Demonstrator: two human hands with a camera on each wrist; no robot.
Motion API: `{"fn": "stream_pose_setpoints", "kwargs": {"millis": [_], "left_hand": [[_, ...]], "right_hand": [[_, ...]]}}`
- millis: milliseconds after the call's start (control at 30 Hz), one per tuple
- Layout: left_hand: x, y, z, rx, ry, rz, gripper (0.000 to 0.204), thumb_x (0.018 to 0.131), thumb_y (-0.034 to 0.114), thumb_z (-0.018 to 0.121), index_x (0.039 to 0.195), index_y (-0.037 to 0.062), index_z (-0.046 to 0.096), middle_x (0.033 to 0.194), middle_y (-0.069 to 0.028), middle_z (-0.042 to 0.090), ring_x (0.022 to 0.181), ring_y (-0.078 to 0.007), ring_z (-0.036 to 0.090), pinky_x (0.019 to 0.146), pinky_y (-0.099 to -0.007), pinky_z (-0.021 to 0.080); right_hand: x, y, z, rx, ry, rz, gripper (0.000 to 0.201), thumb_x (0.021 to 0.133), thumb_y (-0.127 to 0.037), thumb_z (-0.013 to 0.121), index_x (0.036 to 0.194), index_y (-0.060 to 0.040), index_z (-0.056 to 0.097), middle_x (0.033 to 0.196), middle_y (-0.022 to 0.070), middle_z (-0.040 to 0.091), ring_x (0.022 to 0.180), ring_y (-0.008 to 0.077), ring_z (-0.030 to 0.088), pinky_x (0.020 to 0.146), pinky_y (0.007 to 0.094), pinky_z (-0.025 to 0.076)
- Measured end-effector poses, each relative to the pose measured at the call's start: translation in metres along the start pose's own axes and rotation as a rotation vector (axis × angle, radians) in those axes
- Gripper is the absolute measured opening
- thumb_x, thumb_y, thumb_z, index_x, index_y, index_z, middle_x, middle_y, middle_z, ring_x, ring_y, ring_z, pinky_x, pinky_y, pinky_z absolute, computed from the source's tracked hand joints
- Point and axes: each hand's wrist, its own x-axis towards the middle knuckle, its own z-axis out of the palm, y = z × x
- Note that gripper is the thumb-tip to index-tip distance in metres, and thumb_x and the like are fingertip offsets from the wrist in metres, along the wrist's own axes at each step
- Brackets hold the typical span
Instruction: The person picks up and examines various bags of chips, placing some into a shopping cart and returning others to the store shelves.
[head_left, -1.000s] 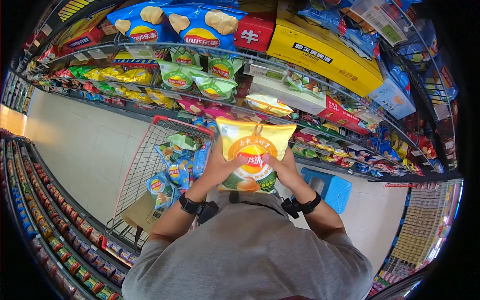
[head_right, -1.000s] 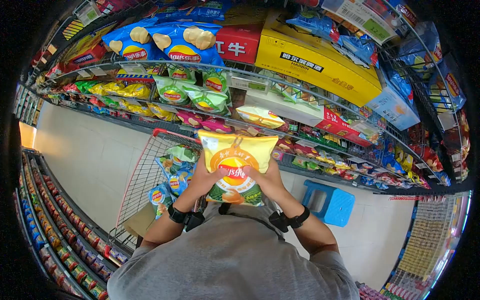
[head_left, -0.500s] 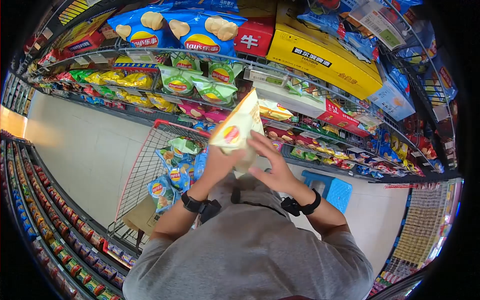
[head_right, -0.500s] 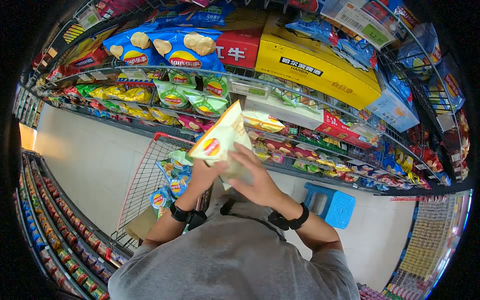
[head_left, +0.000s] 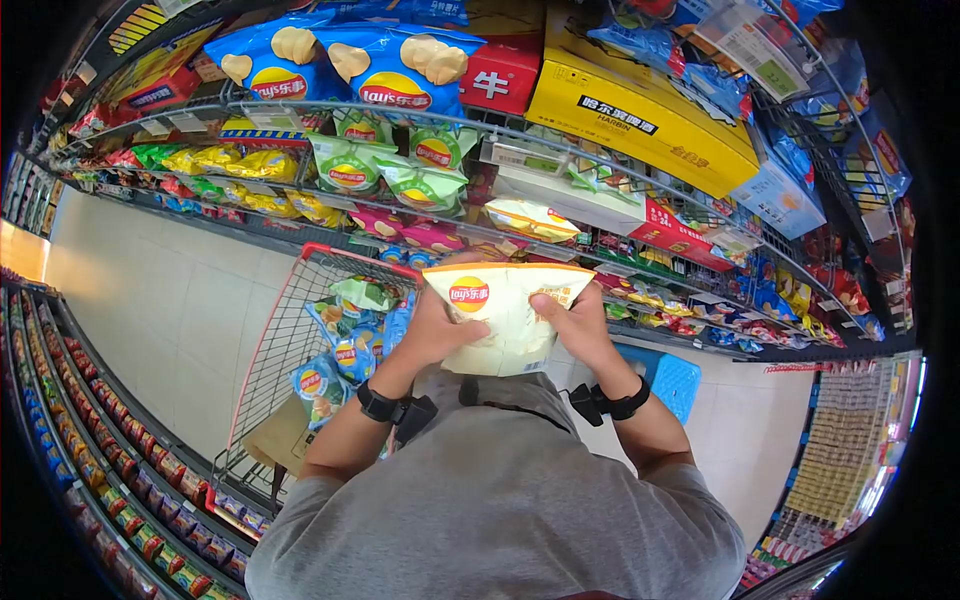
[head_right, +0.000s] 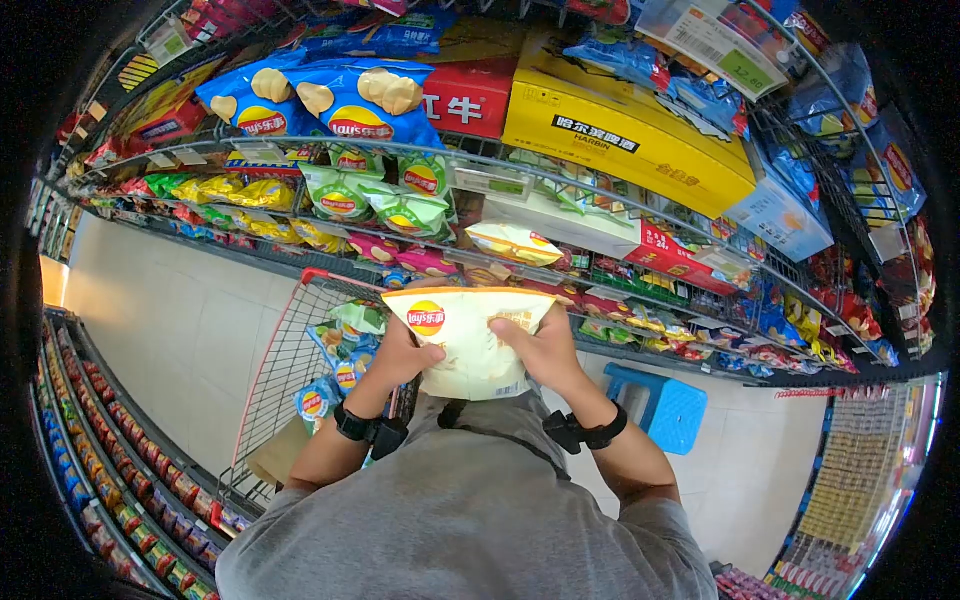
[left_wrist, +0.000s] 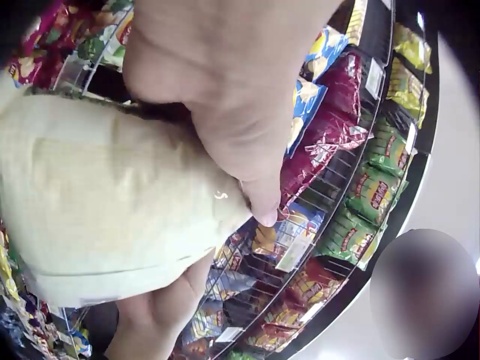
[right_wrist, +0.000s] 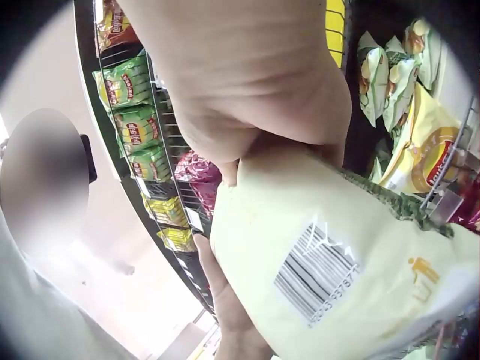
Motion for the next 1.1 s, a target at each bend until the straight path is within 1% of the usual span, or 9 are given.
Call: {"fn": "stream_pose_setpoints", "kwargs": {"millis": [33, 233, 433, 467, 567, 600, 700, 767, 1100], "left_hand": [[0.0, 0.003, 0.002, -0.012, 0.001, 0.052, 0.072, 0.07, 0.014, 0.08, 0.13, -0.0005, 0.044, 0.121, -0.011, 0.057, 0.109, -0.0163, 0.056, 0.094, -0.0326, 0.046], [-0.002, 0.008, 0.004, 0.13, 0.153, -0.151, 0.05, 0.076, 0.008, 0.076, 0.119, -0.0011, 0.052, 0.11, -0.0092, 0.063, 0.096, -0.0146, 0.062, 0.084, -0.0302, 0.051], [0.012, 0.002, 0.003, -0.032, 0.308, -0.104, 0.029, 0.087, 0.01, 0.066, 0.112, -0.0021, 0.057, 0.102, -0.0075, 0.066, 0.086, -0.0134, 0.064, 0.076, -0.0285, 0.053], [0.015, 0.001, -0.001, -0.101, 0.279, -0.197, 0.035, 0.09, 0.013, 0.063, 0.119, -0.0015, 0.052, 0.11, -0.0096, 0.063, 0.093, -0.0141, 0.062, 0.08, -0.0294, 0.052], [0.02, -0.006, -0.004, -0.233, 0.271, -0.231, 0.047, 0.09, 0.014, 0.063, 0.13, -0.0002, 0.043, 0.121, -0.0126, 0.057, 0.103, -0.0158, 0.058, 0.086, -0.0306, 0.05], [0.02, -0.009, -0.007, -0.212, 0.169, -0.257, 0.062, 0.09, 0.016, 0.063, 0.14, 0.001, 0.031, 0.131, -0.0144, 0.05, 0.114, -0.0187, 0.053, 0.093, -0.0325, 0.046], [0.012, -0.015, -0.005, 0.034, 0.043, -0.336, 0.063, 0.091, 0.019, 0.063, 0.141, -0.0005, 0.031, 0.132, -0.0125, 0.051, 0.115, -0.0186, 0.054, 0.094, -0.0315, 0.046], [0.008, -0.022, -0.005, -0.075, 0.007, -0.38, 0.063, 0.09, 0.018, 0.063, 0.142, -0.0006, 0.032, 0.132, -0.0128, 0.051, 0.117, -0.0192, 0.053, 0.096, -0.0318, 0.045], [-0.001, -0.029, -0.011, -0.178, 0.046, -0.477, 0.063, 0.09, 0.017, 0.063, 0.141, -0.0025, 0.032, 0.132, -0.0146, 0.051, 0.118, -0.0212, 0.053, 0.097, -0.0333, 0.045]], "right_hand": [[0.0, 0.001, 0.0, 0.001, -0.004, 0.003, 0.033, 0.086, -0.015, 0.07, 0.112, 0.0025, 0.06, 0.098, 0.0068, 0.068, 0.084, 0.0113, 0.063, 0.073, 0.0264, 0.052], [-0.002, 0.002, -0.002, 0.064, -0.072, 0.044, 0.042, 0.085, -0.017, 0.071, 0.119, 0.0025, 0.055, 0.109, 0.0085, 0.065, 0.093, 0.0129, 0.062, 0.08, 0.0289, 0.051], [-0.007, 0.02, 0.005, 0.102, -0.194, 0.129, 0.055, 0.084, -0.017, 0.071, 0.13, 0.0019, 0.047, 0.12, 0.01, 0.059, 0.107, 0.0154, 0.058, 0.091, 0.0297, 0.047], [-0.007, 0.021, 0.008, 0.122, -0.198, 0.198, 0.054, 0.084, -0.016, 0.071, 0.13, 0.0019, 0.047, 0.12, 0.01, 0.06, 0.107, 0.0156, 0.058, 0.091, 0.0296, 0.047], [-0.005, 0.027, 0.013, 0.274, -0.109, 0.387, 0.05, 0.087, -0.016, 0.068, 0.129, 0.0014, 0.049, 0.119, 0.0103, 0.06, 0.104, 0.0168, 0.06, 0.088, 0.0307, 0.049], [-0.003, 0.027, 0.013, 0.317, -0.067, 0.42, 0.048, 0.087, -0.016, 0.067, 0.129, 0.0013, 0.049, 0.118, 0.0103, 0.061, 0.103, 0.0171, 0.061, 0.087, 0.031, 0.05], [0.004, 0.031, 0.01, 0.444, 0.029, 0.522, 0.045, 0.09, -0.021, 0.064, 0.128, 0.0005, 0.05, 0.117, 0.0105, 0.061, 0.101, 0.0188, 0.063, 0.085, 0.0322, 0.052], [0.006, 0.034, 0.005, 0.563, 0.052, 0.591, 0.046, 0.091, -0.023, 0.063, 0.129, 0.0004, 0.049, 0.118, 0.0105, 0.061, 0.102, 0.0191, 0.063, 0.086, 0.0324, 0.052], [0.0, 0.041, 0.01, 0.527, -0.05, 0.649, 0.053, 0.09, -0.021, 0.065, 0.133, 0.0004, 0.044, 0.121, 0.0119, 0.06, 0.103, 0.0194, 0.063, 0.085, 0.0337, 0.053]]}}
